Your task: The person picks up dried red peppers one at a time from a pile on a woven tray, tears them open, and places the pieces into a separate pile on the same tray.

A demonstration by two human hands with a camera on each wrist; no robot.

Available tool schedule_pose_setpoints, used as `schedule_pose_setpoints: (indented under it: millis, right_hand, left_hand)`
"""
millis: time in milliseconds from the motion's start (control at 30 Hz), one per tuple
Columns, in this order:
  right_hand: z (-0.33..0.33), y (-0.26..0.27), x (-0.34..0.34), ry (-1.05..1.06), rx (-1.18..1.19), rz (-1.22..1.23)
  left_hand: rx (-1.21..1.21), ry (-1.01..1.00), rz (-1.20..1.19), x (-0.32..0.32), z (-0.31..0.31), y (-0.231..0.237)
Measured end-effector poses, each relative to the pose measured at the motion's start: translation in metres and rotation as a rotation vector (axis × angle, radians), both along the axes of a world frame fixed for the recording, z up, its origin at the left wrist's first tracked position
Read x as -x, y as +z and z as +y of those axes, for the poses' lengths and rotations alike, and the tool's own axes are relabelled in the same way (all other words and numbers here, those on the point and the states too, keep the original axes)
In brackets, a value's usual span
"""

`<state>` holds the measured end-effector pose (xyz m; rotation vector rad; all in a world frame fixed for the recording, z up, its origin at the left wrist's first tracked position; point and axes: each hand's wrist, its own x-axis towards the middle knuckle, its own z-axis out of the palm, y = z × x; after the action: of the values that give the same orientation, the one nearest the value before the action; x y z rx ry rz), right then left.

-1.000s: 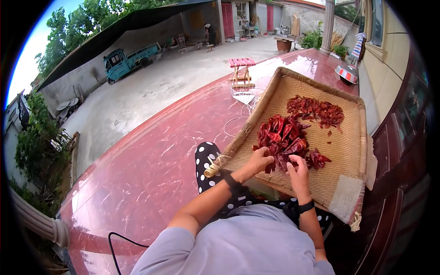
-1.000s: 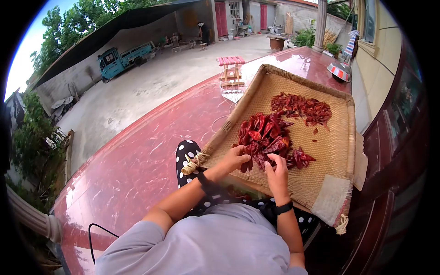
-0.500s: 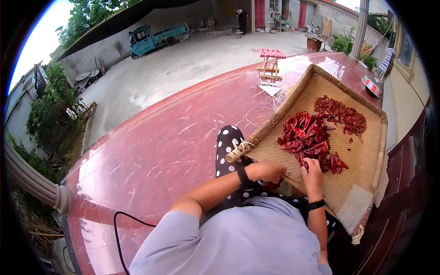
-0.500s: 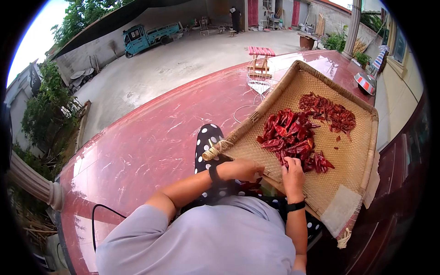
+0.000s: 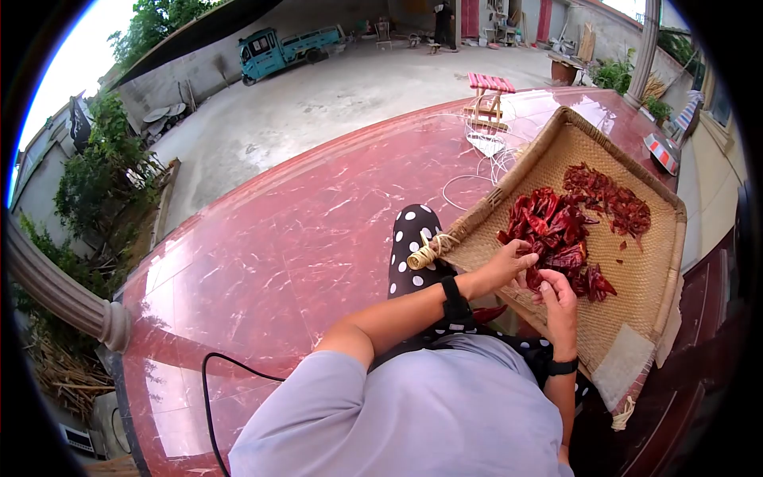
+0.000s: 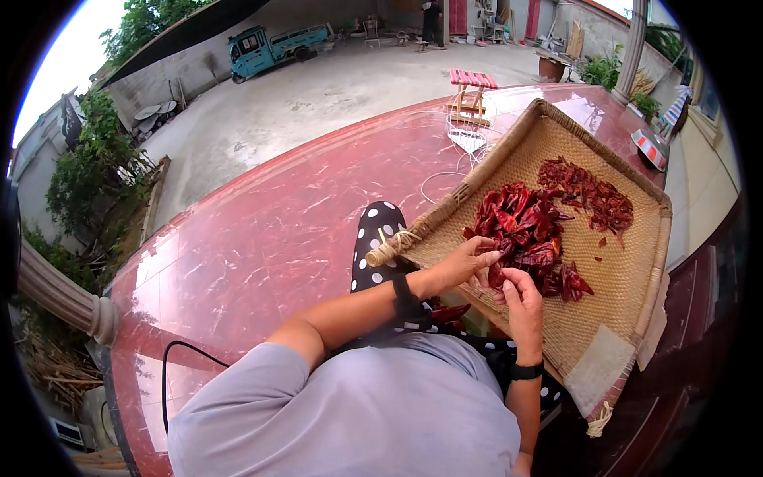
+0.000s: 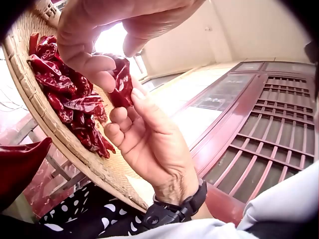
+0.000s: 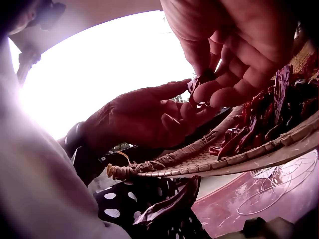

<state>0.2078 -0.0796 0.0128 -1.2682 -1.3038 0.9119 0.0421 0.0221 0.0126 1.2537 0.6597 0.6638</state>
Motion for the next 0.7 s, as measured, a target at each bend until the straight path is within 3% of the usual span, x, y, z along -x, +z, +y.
schedule_pose_setpoints:
  millis: [200, 300, 433, 533, 633, 667, 700]
  right_hand:
    - [-0.003, 0.005, -0.003, 0.107, 0.086, -0.006]
    - [0.007, -0.001, -0.009, -0.262, -0.256, -0.496]
    - [0.017, -0.022, -0.036, -0.586, -0.144, -0.992]
    - [0.021, -0.039, -0.048, -0.521, -0.033, -0.982]
    - [0.023, -0.039, -0.042, -0.553, -0.033, -0.984]
    - [0.022, -0.035, -0.039, -0.566, -0.006, -0.971]
    - [0.021, -0.031, -0.036, -0.578, 0.02, -0.958]
  left_hand:
    - [0.054, 0.096, 0.011, 0.008, 0.002, 0.003]
    - [0.018, 0.161, 0.046, 0.011, 0.009, -0.001]
    - [-0.25, -0.066, 0.486, 0.018, 0.011, 0.0]
    - [-0.718, -0.173, 0.427, 0.022, 0.009, -0.027]
    - [-0.746, -0.298, 0.583, 0.024, -0.002, -0.012]
    - [-0.863, -0.267, 0.492, 0.026, -0.004, -0.013]
    - [-0.79, -0.281, 0.498, 0.028, -0.006, -0.012]
